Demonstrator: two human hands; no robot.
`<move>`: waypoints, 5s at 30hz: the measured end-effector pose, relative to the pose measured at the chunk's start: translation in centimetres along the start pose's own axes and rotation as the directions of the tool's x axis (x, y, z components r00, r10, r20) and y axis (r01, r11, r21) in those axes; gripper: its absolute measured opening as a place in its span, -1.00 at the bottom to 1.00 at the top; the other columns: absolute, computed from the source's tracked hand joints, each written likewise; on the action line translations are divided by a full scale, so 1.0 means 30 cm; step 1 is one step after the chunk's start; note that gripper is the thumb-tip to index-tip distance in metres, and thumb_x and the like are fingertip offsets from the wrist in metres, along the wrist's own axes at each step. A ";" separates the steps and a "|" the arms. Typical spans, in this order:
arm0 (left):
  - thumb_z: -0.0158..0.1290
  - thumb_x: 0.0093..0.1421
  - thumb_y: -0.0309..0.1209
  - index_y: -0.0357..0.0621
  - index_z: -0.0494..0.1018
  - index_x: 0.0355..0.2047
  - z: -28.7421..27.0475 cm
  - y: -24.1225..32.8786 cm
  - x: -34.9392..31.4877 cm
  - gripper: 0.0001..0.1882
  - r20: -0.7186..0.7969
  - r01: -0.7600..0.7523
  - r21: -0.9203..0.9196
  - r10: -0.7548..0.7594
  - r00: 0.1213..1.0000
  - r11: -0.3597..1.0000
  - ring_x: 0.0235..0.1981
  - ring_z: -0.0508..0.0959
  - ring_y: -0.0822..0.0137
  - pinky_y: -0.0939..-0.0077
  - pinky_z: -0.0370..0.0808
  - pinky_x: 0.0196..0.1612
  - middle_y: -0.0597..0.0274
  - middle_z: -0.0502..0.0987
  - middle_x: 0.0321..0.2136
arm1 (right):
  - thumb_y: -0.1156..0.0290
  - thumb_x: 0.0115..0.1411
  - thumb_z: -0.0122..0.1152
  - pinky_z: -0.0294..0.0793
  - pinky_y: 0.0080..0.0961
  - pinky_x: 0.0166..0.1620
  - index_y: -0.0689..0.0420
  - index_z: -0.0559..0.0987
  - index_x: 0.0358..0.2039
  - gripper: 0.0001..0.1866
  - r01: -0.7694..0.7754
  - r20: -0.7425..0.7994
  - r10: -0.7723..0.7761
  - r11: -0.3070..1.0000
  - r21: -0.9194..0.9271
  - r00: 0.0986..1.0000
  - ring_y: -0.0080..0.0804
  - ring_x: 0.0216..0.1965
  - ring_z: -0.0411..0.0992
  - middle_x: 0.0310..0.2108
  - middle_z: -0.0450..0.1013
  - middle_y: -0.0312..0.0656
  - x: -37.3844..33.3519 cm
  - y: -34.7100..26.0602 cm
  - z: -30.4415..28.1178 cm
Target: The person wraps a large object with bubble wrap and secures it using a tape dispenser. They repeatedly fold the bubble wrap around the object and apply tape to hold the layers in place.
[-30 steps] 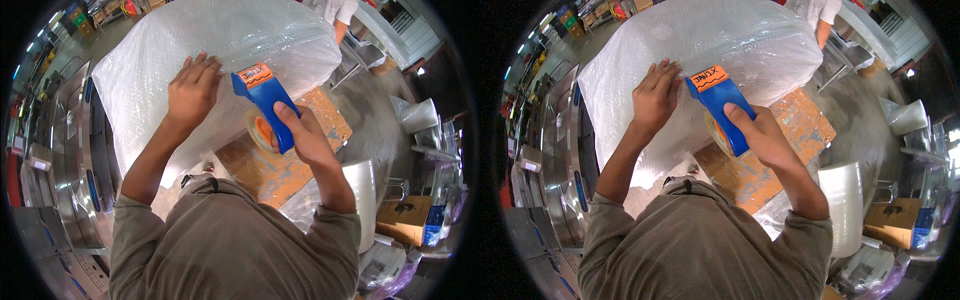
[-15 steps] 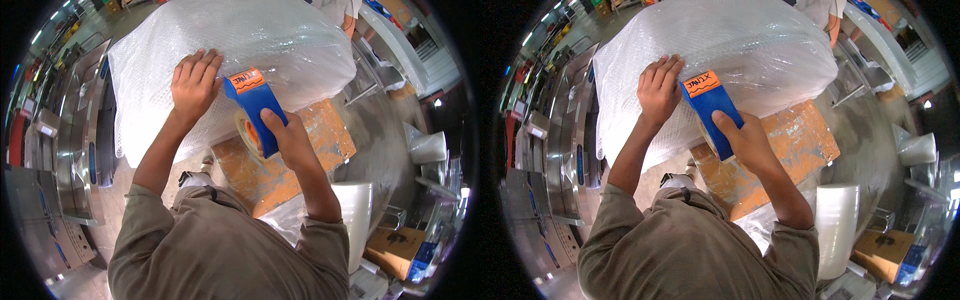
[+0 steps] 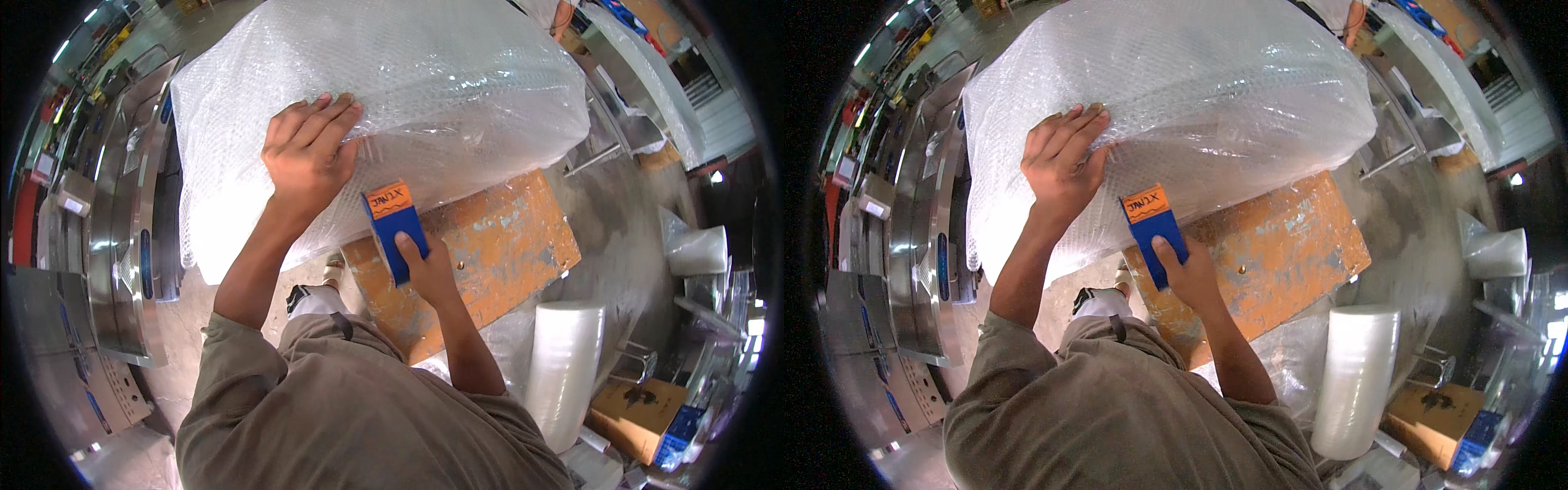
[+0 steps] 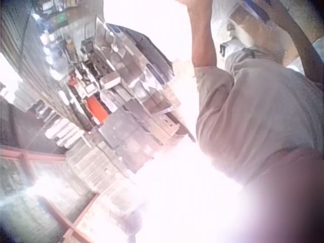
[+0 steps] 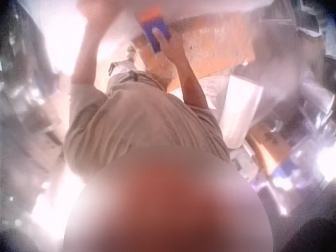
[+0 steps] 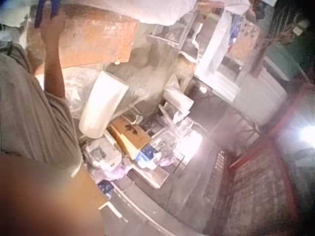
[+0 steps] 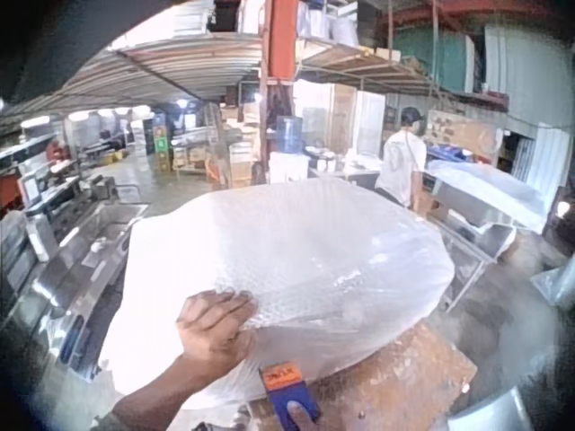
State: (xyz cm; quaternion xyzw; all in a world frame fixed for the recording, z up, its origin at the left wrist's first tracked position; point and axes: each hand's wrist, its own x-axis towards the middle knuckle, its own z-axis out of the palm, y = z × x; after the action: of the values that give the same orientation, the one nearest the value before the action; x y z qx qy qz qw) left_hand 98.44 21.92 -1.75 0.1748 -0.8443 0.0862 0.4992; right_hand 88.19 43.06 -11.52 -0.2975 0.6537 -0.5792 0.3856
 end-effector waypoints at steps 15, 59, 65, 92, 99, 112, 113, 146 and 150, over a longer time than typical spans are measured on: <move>0.38 -0.18 -0.44 -0.02 0.68 -0.08 -0.005 -0.055 0.002 -0.47 0.051 -0.187 0.015 0.186 0.981 0.982 -0.07 0.62 0.33 0.39 0.45 0.01 0.38 0.69 -0.07 | -0.26 0.25 0.23 0.49 -0.44 -0.39 0.28 0.66 -0.36 -0.31 -0.197 -0.061 0.189 0.957 -0.214 0.980 -0.42 -0.50 0.53 -0.54 0.54 -0.17 0.063 0.463 0.018; -0.18 0.37 -0.21 -0.50 0.13 0.38 0.147 0.132 -0.561 -0.29 0.902 -0.951 -0.302 0.340 -0.264 0.062 0.54 -0.13 -0.06 0.01 -0.26 0.55 -0.21 -0.04 0.49 | -0.37 0.10 0.24 0.57 -0.17 0.01 0.21 0.68 -0.08 -0.19 -0.327 -0.051 0.425 0.610 -0.722 0.904 0.04 -0.07 0.61 -0.15 0.62 0.16 -0.138 0.539 -0.181; -0.10 0.34 -0.31 -0.44 0.12 0.40 0.223 0.057 -0.679 -0.31 0.868 -0.979 -0.196 0.473 -0.150 0.050 0.54 -0.15 -0.03 0.01 -0.24 0.55 -0.17 -0.05 0.50 | -0.32 0.18 0.23 0.56 -0.18 -0.16 0.32 0.69 -0.25 -0.23 -0.373 -0.080 0.376 0.828 -0.418 0.923 -0.01 -0.27 0.64 -0.39 0.61 0.15 -0.256 0.598 -0.192; 0.09 0.42 -0.19 -0.25 0.58 0.00 0.294 0.434 0.467 -0.63 0.936 0.924 -0.247 0.318 0.150 0.293 -0.17 0.61 0.43 0.41 0.52 -0.03 0.23 0.66 -0.18 | 0.22 0.28 0.36 0.47 -0.57 -0.29 0.29 0.63 -0.16 -0.65 0.403 -0.285 -0.395 0.915 -0.033 0.873 -0.62 -0.37 0.43 -0.41 0.55 -0.29 -0.039 -0.151 -0.518; 0.05 0.45 -0.31 -0.34 0.55 0.04 0.321 0.411 0.529 -0.66 0.885 0.966 -0.211 0.448 0.124 0.150 -0.09 0.63 0.35 0.38 0.54 0.11 0.17 0.66 -0.13 | 0.20 0.27 0.37 0.44 -0.59 -0.32 0.28 0.62 -0.18 -0.64 0.432 -0.236 -0.440 0.898 -0.089 0.866 -0.64 -0.39 0.41 -0.43 0.52 -0.31 -0.021 -0.289 -0.570; 0.04 0.41 -0.43 -0.29 0.59 -0.23 0.617 0.020 0.934 -0.81 0.614 0.303 -0.533 0.114 0.781 0.790 -0.34 0.53 0.49 0.48 0.52 -0.22 0.32 0.59 -0.42 | -0.09 0.31 0.28 0.43 -0.56 -0.45 0.29 0.66 -0.31 -0.44 0.035 -0.257 -0.089 0.978 -0.207 0.962 -0.60 -0.53 0.45 -0.58 0.48 -0.30 0.095 -0.570 -0.677; 0.04 0.39 -0.44 -0.29 0.59 -0.22 0.678 -0.043 0.978 -0.82 0.599 0.296 -0.498 0.077 0.797 0.815 -0.33 0.58 0.40 0.42 0.53 -0.22 0.23 0.61 -0.41 | -0.16 0.31 0.23 0.45 -0.52 -0.47 0.29 0.64 -0.40 -0.37 0.024 -0.251 -0.086 0.971 -0.239 0.964 -0.55 -0.57 0.48 -0.58 0.51 -0.26 0.128 -0.616 -0.689; 0.31 0.07 -0.07 -0.35 0.30 0.28 0.481 0.417 0.443 -0.12 0.522 -0.282 0.032 0.225 0.823 0.959 0.30 0.40 -0.08 0.15 0.42 0.29 -0.16 0.37 0.29 | -0.21 0.27 0.25 0.50 -0.50 -0.50 0.32 0.65 -0.40 -0.32 0.042 -0.019 -0.044 0.994 -0.104 0.999 -0.43 -0.61 0.52 -0.57 0.56 -0.13 0.302 -0.479 -0.876; 0.34 0.07 -0.06 -0.28 0.33 0.25 0.537 0.477 0.417 -0.17 0.412 -0.249 0.148 0.169 0.895 0.957 0.22 0.46 -0.07 0.12 0.45 0.25 -0.10 0.44 0.20 | -0.22 0.26 0.25 0.46 -0.59 -0.55 0.35 0.63 -0.33 -0.30 0.110 0.076 -0.105 0.992 -0.063 0.992 -0.53 -0.66 0.46 -0.55 0.51 -0.18 0.289 -0.452 -0.925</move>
State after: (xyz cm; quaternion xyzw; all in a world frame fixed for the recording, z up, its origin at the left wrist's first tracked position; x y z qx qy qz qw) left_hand 74.37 27.38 1.75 0.1449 -0.9287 0.1853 0.2867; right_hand 59.30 48.41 1.35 -0.3661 0.6414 -0.5655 0.3670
